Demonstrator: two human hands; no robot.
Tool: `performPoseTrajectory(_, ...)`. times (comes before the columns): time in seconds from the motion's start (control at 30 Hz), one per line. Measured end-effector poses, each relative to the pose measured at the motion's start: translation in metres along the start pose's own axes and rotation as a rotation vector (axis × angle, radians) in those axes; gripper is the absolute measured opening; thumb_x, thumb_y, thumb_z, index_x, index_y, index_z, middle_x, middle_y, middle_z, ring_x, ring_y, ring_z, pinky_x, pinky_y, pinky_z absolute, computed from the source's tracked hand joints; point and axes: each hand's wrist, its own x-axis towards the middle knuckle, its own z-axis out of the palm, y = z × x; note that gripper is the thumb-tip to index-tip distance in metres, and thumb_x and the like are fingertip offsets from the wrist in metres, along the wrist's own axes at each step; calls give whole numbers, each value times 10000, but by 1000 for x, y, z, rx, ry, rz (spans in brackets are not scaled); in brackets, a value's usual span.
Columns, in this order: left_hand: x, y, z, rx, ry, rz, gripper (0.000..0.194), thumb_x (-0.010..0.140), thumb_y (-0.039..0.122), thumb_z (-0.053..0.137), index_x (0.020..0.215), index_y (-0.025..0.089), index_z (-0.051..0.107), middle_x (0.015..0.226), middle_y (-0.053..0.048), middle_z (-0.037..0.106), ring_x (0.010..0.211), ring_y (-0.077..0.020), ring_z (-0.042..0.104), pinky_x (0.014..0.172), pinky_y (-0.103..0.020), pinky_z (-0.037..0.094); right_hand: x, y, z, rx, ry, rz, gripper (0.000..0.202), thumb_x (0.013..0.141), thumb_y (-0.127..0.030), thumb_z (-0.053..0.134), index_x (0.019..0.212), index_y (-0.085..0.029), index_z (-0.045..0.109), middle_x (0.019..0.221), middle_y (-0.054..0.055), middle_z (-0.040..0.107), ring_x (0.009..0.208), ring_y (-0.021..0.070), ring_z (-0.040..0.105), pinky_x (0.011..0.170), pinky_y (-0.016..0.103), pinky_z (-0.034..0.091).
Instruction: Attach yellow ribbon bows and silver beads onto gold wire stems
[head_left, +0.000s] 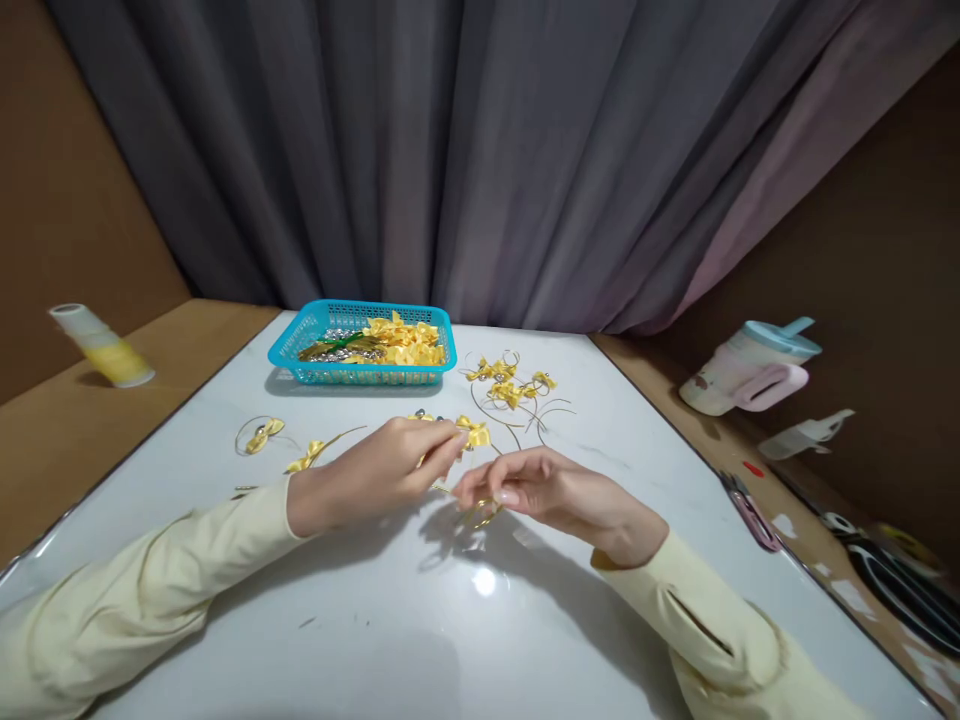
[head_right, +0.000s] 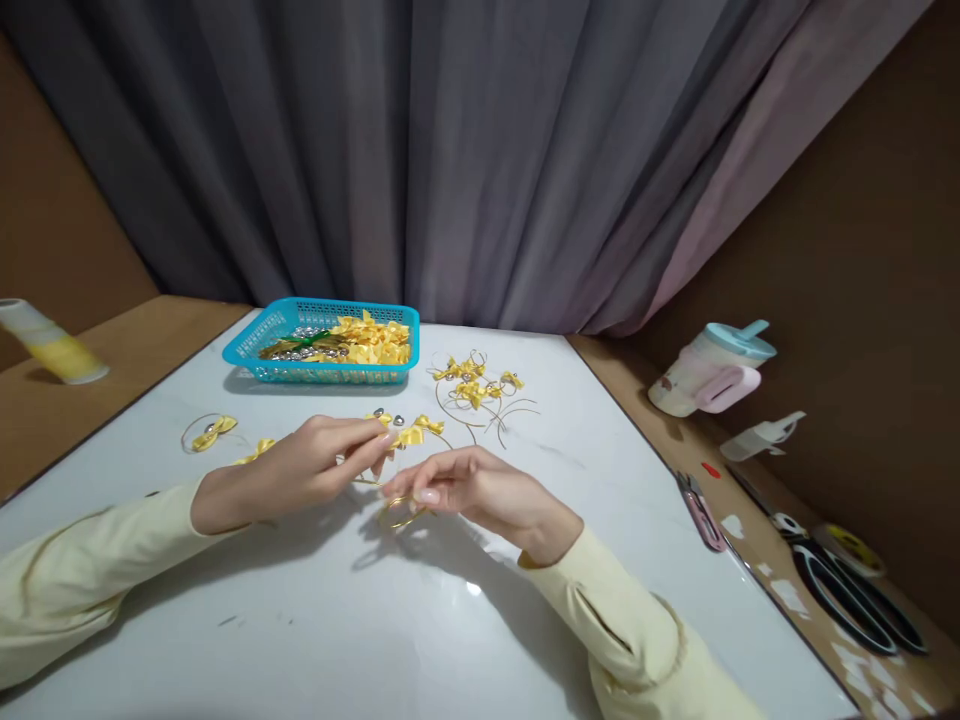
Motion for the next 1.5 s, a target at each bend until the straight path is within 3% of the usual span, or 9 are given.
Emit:
performPoseTrajectory(0.17, -4, -9, 0, -64, -130, -139, 298, 900, 213, 391, 619, 161, 475, 524, 47, 488, 478, -77, 408, 517, -226, 294, -4, -9, -17, -61, 47, 83, 165, 690, -244, 744, 727, -108, 658, 758, 40, 644, 671, 120, 607, 721, 285, 437)
performPoseTrajectory(0.37, -8, -11, 4, -526, -386, -357, 373, 906, 315, 413, 592, 156, 535, 507, 27, 571, 483, -83, 432, 551, -209, 366, 9, -32, -30, -265, 159, 113, 195, 615, -261, 748, 674, -109, 641, 664, 19, 600, 569, 85, 504, 611, 259, 403)
performPoseTrajectory(0.67, -18, -24, 36, -1099, -527, -570, 330, 864, 318, 465, 623, 133, 592, 517, -11, 584, 456, -86, 431, 480, -223, 325, 33, -20, -44, -523, 367, 44, 25, 615, -158, 611, 617, -135, 605, 757, 40, 611, 743, 147, 526, 722, 293, 387)
performPoseTrajectory(0.8, -19, -26, 39, -1075, -469, -624, 328, 865, 347, 473, 662, 120, 593, 517, -9, 597, 417, -70, 396, 437, -213, 272, 19, -22, -35, -638, 458, -47, 67, 650, -193, 625, 619, -150, 585, 922, 52, 588, 873, 173, 509, 802, 314, 366)
performPoseTrajectory(0.9, -18, -24, 40, -1035, -385, -620, 356, 888, 375, 437, 679, 119, 569, 521, -10, 606, 391, -64, 380, 428, -209, 262, 3, -24, -18, -675, 386, -67, 95, 688, -214, 624, 625, -153, 589, 912, 61, 579, 879, 186, 518, 786, 323, 384)
performPoseTrajectory(1.0, -19, -19, 43, -934, -256, -568, 359, 910, 386, 399, 691, 134, 532, 584, -16, 623, 427, -75, 409, 451, -214, 314, -10, -20, 1, -535, 286, 21, 67, 719, -208, 617, 674, -158, 619, 949, 58, 574, 866, 177, 533, 751, 308, 412)
performPoseTrajectory(1.1, -22, -11, 45, -804, -177, -505, 366, 925, 379, 376, 663, 153, 494, 588, 4, 590, 456, -81, 415, 480, -222, 346, -15, -12, 15, -462, 312, 79, 71, 710, -204, 630, 657, -157, 622, 963, 52, 552, 809, 157, 533, 695, 288, 426)
performPoseTrajectory(1.33, -28, -2, 39, -663, -189, -361, 374, 938, 342, 353, 634, 164, 480, 552, 26, 523, 507, -96, 468, 544, -232, 380, -4, 8, 23, -646, 427, 24, 117, 748, -137, 574, 643, -151, 622, 1022, 85, 497, 985, 198, 497, 732, 300, 420)
performPoseTrajectory(1.5, -28, -2, 37, -607, -195, -281, 358, 942, 310, 340, 650, 165, 488, 579, 16, 554, 523, -97, 475, 560, -227, 387, -1, 13, 25, -673, 456, -27, 129, 780, -139, 555, 666, -149, 615, 1014, 77, 486, 861, 162, 524, 647, 276, 426)
